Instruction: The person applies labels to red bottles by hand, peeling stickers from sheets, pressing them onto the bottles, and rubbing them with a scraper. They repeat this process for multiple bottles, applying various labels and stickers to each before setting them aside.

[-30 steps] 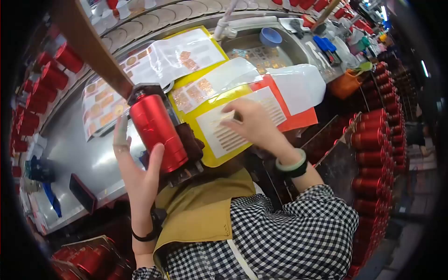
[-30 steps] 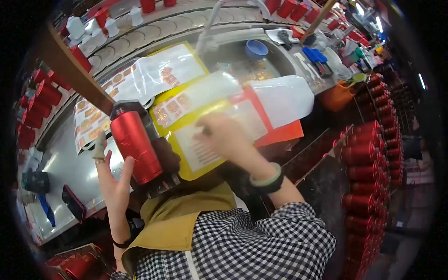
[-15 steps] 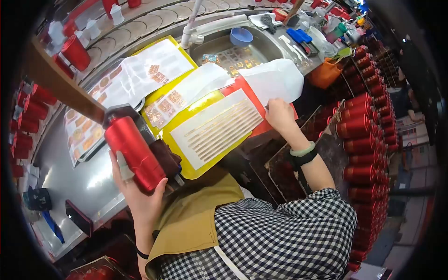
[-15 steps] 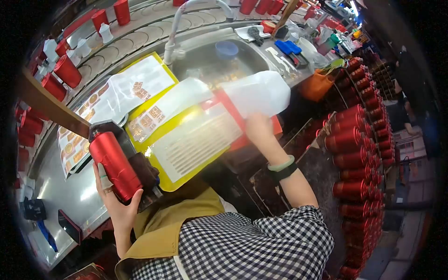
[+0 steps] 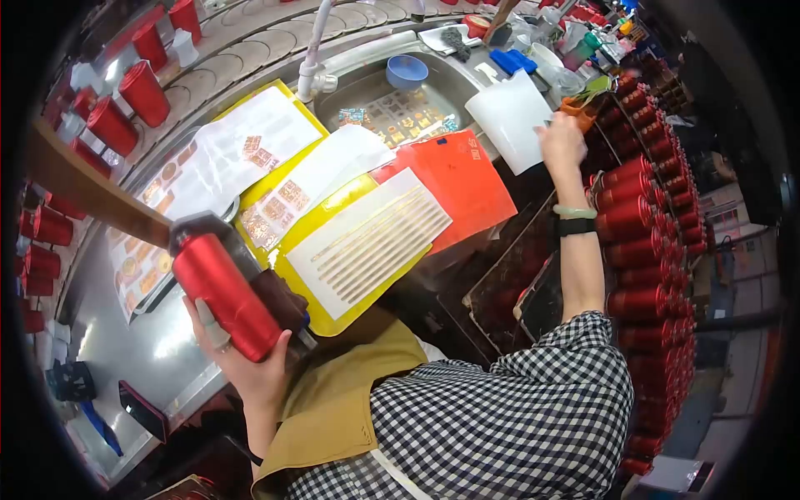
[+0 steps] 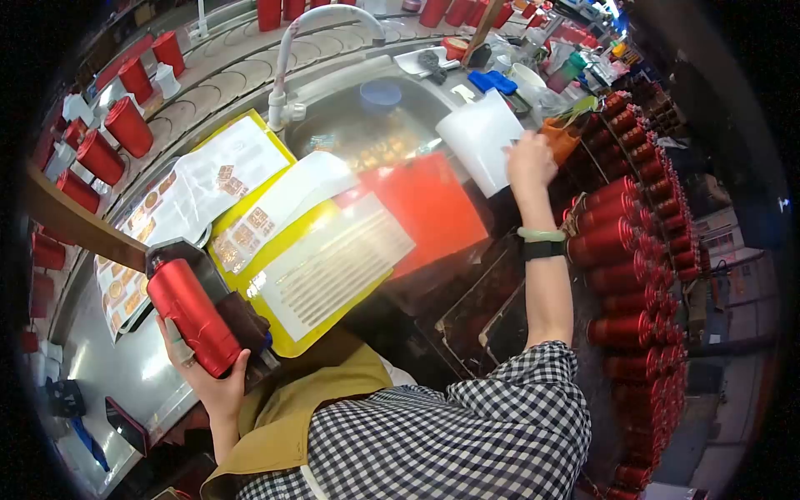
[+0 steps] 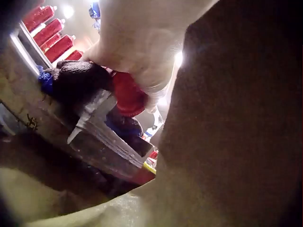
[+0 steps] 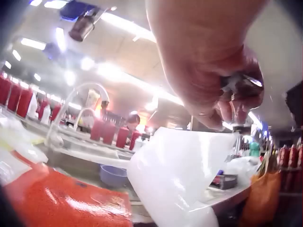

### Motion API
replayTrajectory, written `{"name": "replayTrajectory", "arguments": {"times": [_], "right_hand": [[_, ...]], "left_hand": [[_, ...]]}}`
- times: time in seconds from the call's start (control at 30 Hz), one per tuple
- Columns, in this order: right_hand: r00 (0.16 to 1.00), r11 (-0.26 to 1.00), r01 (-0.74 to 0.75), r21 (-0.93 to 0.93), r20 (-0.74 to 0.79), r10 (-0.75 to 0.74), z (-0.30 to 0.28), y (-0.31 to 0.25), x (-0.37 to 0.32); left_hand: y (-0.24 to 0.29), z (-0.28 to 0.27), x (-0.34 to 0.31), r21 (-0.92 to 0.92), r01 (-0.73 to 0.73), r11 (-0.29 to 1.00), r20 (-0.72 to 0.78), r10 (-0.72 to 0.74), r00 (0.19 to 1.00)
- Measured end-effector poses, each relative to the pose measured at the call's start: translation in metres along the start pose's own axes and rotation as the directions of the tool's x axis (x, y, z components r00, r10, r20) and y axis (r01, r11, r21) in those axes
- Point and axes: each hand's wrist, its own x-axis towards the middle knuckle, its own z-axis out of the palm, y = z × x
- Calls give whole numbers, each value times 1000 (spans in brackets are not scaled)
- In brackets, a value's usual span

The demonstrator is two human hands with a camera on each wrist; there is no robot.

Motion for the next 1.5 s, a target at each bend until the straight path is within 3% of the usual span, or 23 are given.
{"name": "replayTrajectory", "arguments": {"times": [0.03,0.07,0.2,0.3,0.37,0.47,0.57,0.63,0.67,0.7,0.77,0.8,0.83,0.9,1.03,1.1,1.17,1.3,1.33,1.4,1.43,1.47,1.5], "right_hand": [[993,996,34,85,109,-43,-2,-14,-7],[938,998,30,60,344,-49,8,-22,-2],[943,993,74,86,318,-98,65,-25,-15],[903,987,70,144,411,-124,71,-12,-9],[915,998,-57,6,399,50,68,2,0],[913,969,-245,-40,326,244,55,27,7],[867,940,-337,-52,372,332,54,43,3],[878,962,-267,54,424,220,85,59,-3],[772,944,-317,89,602,202,90,64,-1],[801,965,-258,37,566,193,93,57,-3],[952,978,-176,114,274,139,101,43,-4],[952,961,-125,245,304,46,77,24,0],[926,968,-53,246,375,-45,81,15,16],[857,896,-13,444,466,-219,83,-12,41],[755,827,-116,551,589,-287,86,-92,69],[669,792,-171,586,659,-343,110,-124,84],[644,827,-138,545,684,-343,156,-146,105],[444,781,324,535,643,-624,242,-160,145],[429,785,354,507,658,-619,249,-167,150],[569,929,-11,371,766,-299,228,-189,144],[559,930,-8,367,773,-300,238,-192,147],[575,945,136,299,752,-321,247,-195,153],[591,956,168,238,752,-292,258,-200,156]], "left_hand": [[-1,0,-1,-9,-3,1000,-10,3,1000],[-1,0,0,-8,-2,1000,-5,2,1000],[-4,3,-2,-1,-35,999,-36,35,999],[-5,3,-2,1,-34,999,-42,34,999],[-6,4,-2,1,-37,999,-41,37,998],[-8,6,-3,12,-46,999,-48,47,998],[-10,8,-4,-8,-39,999,-61,38,997],[-11,8,-5,-25,-40,999,-65,38,997],[-11,8,-5,-26,-35,999,-67,33,997],[-9,7,-5,-24,-41,999,-64,39,997],[-8,7,-4,-21,-45,999,-69,44,997],[-8,6,-4,-13,-33,999,-61,33,998],[-8,6,-5,-7,-23,1000,-54,23,998],[-9,9,-5,-20,-35,999,-73,33,997],[-15,9,-8,14,-23,1000,-72,24,997],[-18,9,-10,47,-15,999,-79,19,997],[-18,8,-10,52,-21,998,-56,24,998],[-20,8,-12,64,-17,998,-60,21,998],[-22,8,-14,56,-14,998,-52,17,998],[-26,7,-19,50,-1,999,-42,3,999],[-27,5,-19,62,-8,998,-26,10,1000],[-29,4,-21,76,-17,997,-16,18,1000],[-30,4,-22,80,-8,997,-14,9,1000]]}}
